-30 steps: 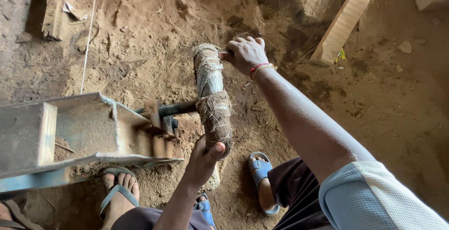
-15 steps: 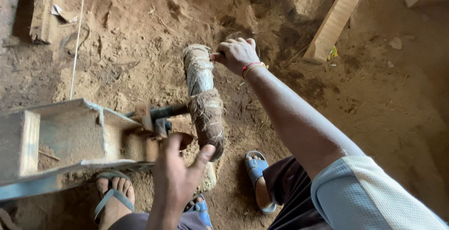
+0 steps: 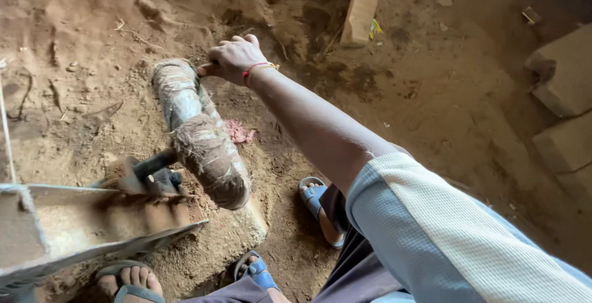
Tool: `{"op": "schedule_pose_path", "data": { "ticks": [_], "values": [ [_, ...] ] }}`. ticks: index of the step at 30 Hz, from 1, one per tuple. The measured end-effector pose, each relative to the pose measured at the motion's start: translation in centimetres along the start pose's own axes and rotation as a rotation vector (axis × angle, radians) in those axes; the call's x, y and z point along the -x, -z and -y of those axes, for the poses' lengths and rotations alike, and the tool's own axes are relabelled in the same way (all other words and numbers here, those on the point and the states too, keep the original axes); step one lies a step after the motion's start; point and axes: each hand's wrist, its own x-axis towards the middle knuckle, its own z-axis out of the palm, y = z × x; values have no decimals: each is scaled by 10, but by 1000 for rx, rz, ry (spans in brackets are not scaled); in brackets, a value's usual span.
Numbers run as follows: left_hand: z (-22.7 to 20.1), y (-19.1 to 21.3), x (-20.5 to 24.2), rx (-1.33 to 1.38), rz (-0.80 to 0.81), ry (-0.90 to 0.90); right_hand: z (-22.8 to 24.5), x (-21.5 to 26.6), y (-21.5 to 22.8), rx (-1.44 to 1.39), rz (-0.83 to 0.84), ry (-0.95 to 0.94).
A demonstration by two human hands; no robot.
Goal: The person operates a hand-cranked machine by turning a handle and guiding rope onto a rotating spindle. The person uses both hands to adjust the position of the rope-wrapped spindle within the metal frame while sitting on the ground.
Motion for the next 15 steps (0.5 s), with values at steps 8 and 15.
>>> {"op": "schedule_pose_path", "data": {
  "ticks": [8,15],
  "values": [
    [-6,26,4,18,-51,-34,-5,-5,-6,9,13,13],
    [-4,38,6,29,-61,-29,-5,-8,-10,-33,7,41]
  ]
}}
